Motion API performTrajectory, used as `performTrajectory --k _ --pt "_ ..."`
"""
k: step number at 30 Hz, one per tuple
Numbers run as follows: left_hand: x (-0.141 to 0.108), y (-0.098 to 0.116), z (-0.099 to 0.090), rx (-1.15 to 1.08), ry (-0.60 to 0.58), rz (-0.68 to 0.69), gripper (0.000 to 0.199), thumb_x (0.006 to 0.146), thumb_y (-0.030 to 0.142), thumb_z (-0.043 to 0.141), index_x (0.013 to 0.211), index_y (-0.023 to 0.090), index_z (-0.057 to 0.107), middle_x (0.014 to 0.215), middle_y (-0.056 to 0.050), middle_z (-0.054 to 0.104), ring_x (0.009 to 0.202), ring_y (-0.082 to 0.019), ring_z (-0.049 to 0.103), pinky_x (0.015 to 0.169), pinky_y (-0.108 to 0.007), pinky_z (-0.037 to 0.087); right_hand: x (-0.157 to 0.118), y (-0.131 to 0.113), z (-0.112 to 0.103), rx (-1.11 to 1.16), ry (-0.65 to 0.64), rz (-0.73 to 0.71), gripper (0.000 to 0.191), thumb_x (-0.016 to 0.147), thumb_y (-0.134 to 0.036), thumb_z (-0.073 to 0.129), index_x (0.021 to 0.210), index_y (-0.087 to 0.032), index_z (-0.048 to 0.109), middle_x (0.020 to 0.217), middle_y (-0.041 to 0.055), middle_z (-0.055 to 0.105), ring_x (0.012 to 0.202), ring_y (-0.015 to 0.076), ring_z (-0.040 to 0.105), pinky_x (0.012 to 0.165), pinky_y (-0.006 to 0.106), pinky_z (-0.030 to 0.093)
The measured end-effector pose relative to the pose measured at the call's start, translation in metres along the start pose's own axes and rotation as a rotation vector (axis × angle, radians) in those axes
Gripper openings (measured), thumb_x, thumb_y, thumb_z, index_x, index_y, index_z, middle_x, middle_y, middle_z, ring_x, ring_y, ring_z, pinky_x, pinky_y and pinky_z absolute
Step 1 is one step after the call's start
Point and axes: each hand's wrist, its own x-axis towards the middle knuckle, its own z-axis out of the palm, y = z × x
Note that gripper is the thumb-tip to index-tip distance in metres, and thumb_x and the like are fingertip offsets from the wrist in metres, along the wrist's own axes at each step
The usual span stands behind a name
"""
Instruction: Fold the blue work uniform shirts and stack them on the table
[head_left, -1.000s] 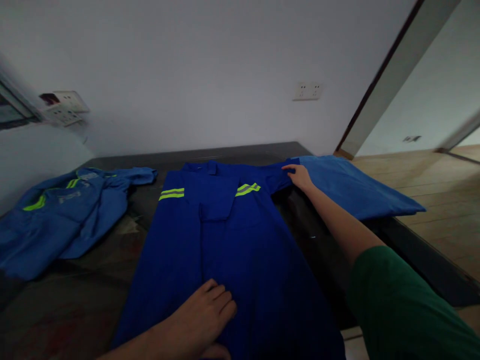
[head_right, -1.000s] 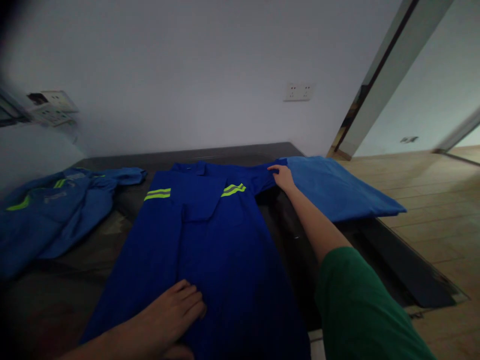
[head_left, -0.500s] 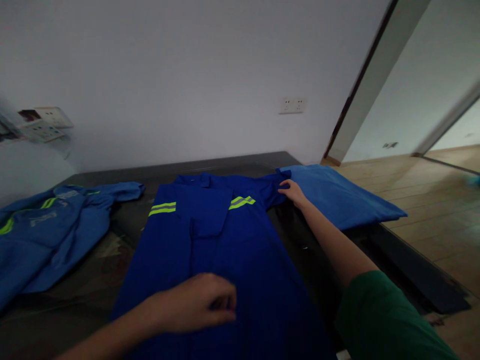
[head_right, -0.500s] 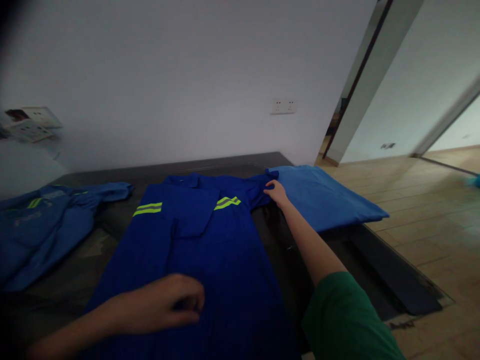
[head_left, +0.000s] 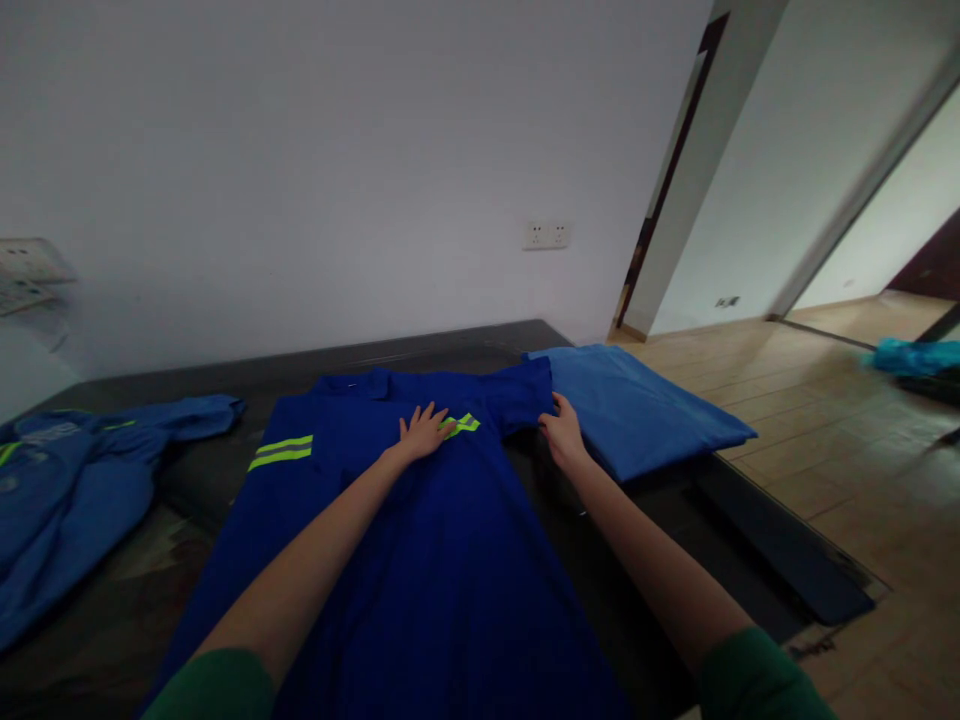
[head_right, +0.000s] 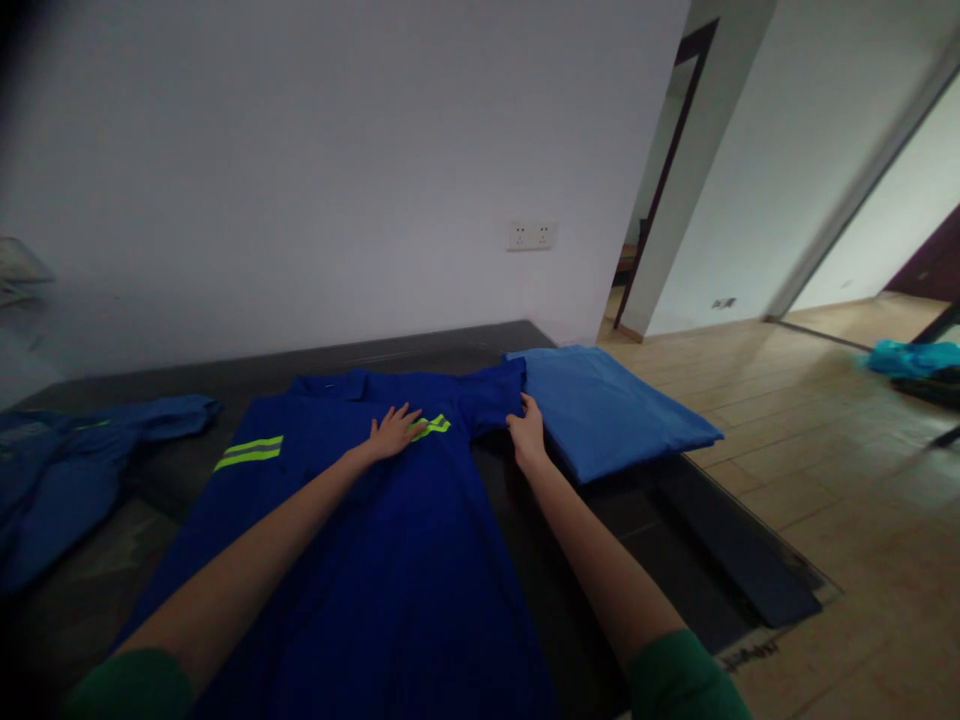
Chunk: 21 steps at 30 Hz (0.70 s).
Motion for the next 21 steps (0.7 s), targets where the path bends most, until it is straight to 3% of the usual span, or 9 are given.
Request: performTrajectory --k 4,6,9,10,12,14,17,19,21 --pt "0.031 0.039 -0.027 -0.128 0.070 0.044 0.063 0.094 0.055 0.029 0.138 0.014 0.045 0.145 -0.015 0.044 0.134 -0.026 0.041 0.108 -0.040 0.034 -0.028 -0.019 0.040 -0.449 -0.281 -0.431 0.061 0.065 -0.003 0.043 0.123 -0.016 0.054 0.126 0.0082 0.060 0.117 0.0194 0.053 0.105 0.037 0.039" --pt "0.044 0.059 -0.038 -0.183 0.045 0.116 0.070 0.088 0.060 0.043 0.137 0.011 0.046 0.137 -0.015 0.053 0.122 -0.025 0.054 0.098 -0.031 0.044 -0.049 -0.025 0.064 -0.715 -0.478 -0.533 0.059 0.071 -0.001 0.042 0.126 -0.014 0.054 0.125 0.0112 0.060 0.116 0.0215 0.053 0.104 0.039 0.039" --pt "0.049 0.077 -0.040 -0.208 0.005 0.165 0.076 0.062 0.051 0.078 0.123 0.011 0.058 0.117 -0.014 0.067 0.104 -0.032 0.064 0.088 -0.033 0.050 -0.075 -0.026 0.091 -0.995 -0.623 -0.544 0.054 0.079 -0.003 0.042 0.131 -0.013 0.052 0.120 0.0154 0.062 0.114 0.0265 0.053 0.098 0.043 0.042" --pt "0.047 0.078 -0.038 -0.203 0.024 0.150 0.073 0.059 0.044 0.081 0.121 0.012 0.060 0.114 -0.015 0.068 0.104 -0.034 0.064 0.089 -0.036 0.050 -0.081 -0.025 0.094 -1.029 -0.652 -0.538 0.053 0.081 -0.004 0.042 0.133 -0.012 0.050 0.121 0.0162 0.061 0.115 0.0274 0.052 0.097 0.044 0.042" --pt "0.041 0.074 -0.031 -0.197 0.111 0.088 0.062 0.066 0.032 0.077 0.122 0.013 0.058 0.117 -0.017 0.066 0.111 -0.037 0.060 0.095 -0.042 0.046 -0.088 -0.027 0.087 -0.985 -0.735 -0.552 0.051 0.084 -0.007 0.045 0.135 -0.011 0.048 0.127 0.0168 0.058 0.120 0.0272 0.049 0.101 0.044 0.040" --pt "0.036 0.063 -0.027 -0.237 0.191 0.041 0.052 0.079 0.024 0.064 0.128 0.013 0.052 0.125 -0.020 0.061 0.120 -0.037 0.054 0.101 -0.048 0.040 -0.096 -0.034 0.059 -0.840 -0.802 -0.577 0.050 0.084 -0.011 0.050 0.135 -0.012 0.048 0.135 0.0155 0.053 0.127 0.0247 0.044 0.107 0.042 0.035" --pt "0.035 0.041 -0.028 -0.385 0.279 -0.033 0.049 0.084 0.018 0.054 0.132 0.009 0.045 0.129 -0.024 0.057 0.124 -0.036 0.051 0.104 -0.048 0.038 -0.120 -0.055 -0.019 -0.651 -0.752 -0.441 0.034 0.087 -0.021 0.052 0.120 -0.018 0.060 0.125 0.0104 0.061 0.119 0.0218 0.052 0.104 0.041 0.038" --pt "0.038 0.028 -0.031 -0.505 0.304 -0.066 0.046 0.084 0.017 0.054 0.129 0.009 0.047 0.127 -0.022 0.059 0.123 -0.034 0.052 0.104 -0.046 0.039 -0.149 -0.068 -0.083 -0.611 -0.780 -0.151 0.027 0.089 -0.037 0.050 0.092 -0.018 0.069 0.092 0.0080 0.071 0.089 0.0193 0.064 0.083 0.034 0.050" --pt "0.041 0.017 -0.033 -0.628 0.297 -0.063 0.041 0.083 0.018 0.055 0.124 0.011 0.051 0.121 -0.017 0.064 0.119 -0.031 0.056 0.102 -0.045 0.042 -0.188 -0.073 -0.142 -0.621 -0.860 0.296 0.047 0.090 -0.053 0.043 0.072 -0.017 0.068 0.062 0.0066 0.067 0.058 0.0165 0.062 0.056 0.028 0.049"
